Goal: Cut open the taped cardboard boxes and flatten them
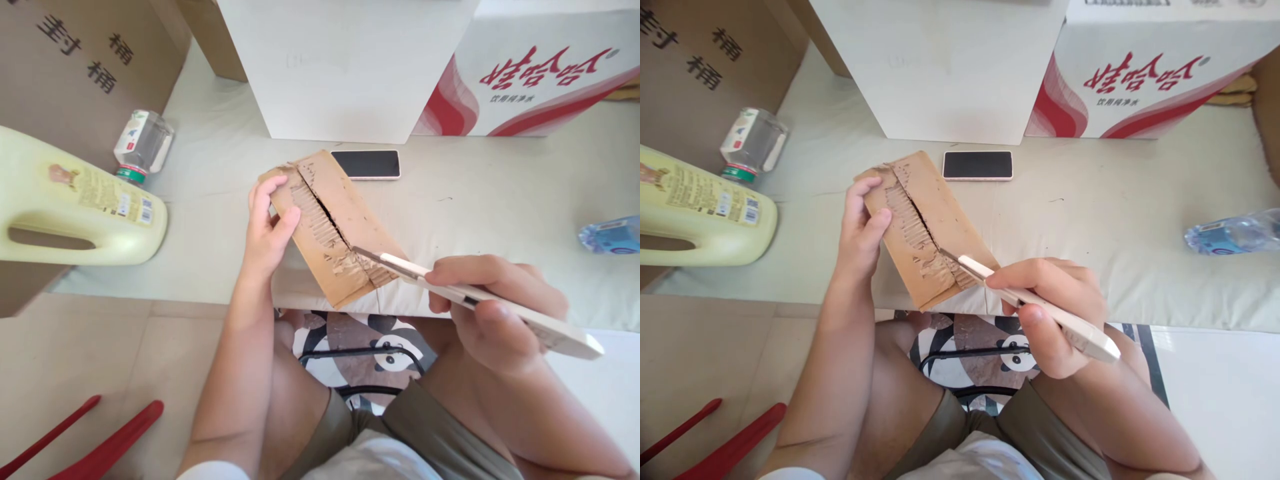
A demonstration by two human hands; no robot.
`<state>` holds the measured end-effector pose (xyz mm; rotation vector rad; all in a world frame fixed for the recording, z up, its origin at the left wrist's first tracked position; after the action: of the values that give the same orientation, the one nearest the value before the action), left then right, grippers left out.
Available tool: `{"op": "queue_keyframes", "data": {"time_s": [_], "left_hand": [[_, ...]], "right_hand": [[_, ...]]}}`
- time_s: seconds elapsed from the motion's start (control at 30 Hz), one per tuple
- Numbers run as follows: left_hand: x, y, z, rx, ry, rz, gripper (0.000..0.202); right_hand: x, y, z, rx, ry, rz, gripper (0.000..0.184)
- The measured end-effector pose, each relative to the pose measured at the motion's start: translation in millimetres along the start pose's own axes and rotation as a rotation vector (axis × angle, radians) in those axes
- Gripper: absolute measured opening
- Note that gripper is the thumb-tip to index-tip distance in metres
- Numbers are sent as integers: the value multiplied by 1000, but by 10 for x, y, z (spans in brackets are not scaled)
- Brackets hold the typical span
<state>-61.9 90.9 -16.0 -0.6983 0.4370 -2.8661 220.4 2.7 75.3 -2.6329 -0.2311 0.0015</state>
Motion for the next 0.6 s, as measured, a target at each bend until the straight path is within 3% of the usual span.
{"op": "queue_keyframes", "data": {"time_s": [0.2, 0.4, 0.6], "left_hand": [[5, -7, 7, -5, -12, 15, 65], [7, -6, 20, 9, -19, -2, 67], [2, -8, -45, -41, 10, 33, 60]], "right_hand": [[10, -10, 8, 53, 42, -21, 27], [-38, -40, -13, 38, 172, -148, 25], [-61, -10, -69, -3, 169, -103, 18]]}}
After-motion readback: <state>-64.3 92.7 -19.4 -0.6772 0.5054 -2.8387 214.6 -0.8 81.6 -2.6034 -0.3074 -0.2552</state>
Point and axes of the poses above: each hand's wrist, its own y-axis away from the middle knuckle, its own x-axis out of the back of the hand, z = x × y, the point moved 4 cm from there along -y, towards the middle knuckle, and after that the axes turned 13 degrees about -y, right-handed, at the moved point
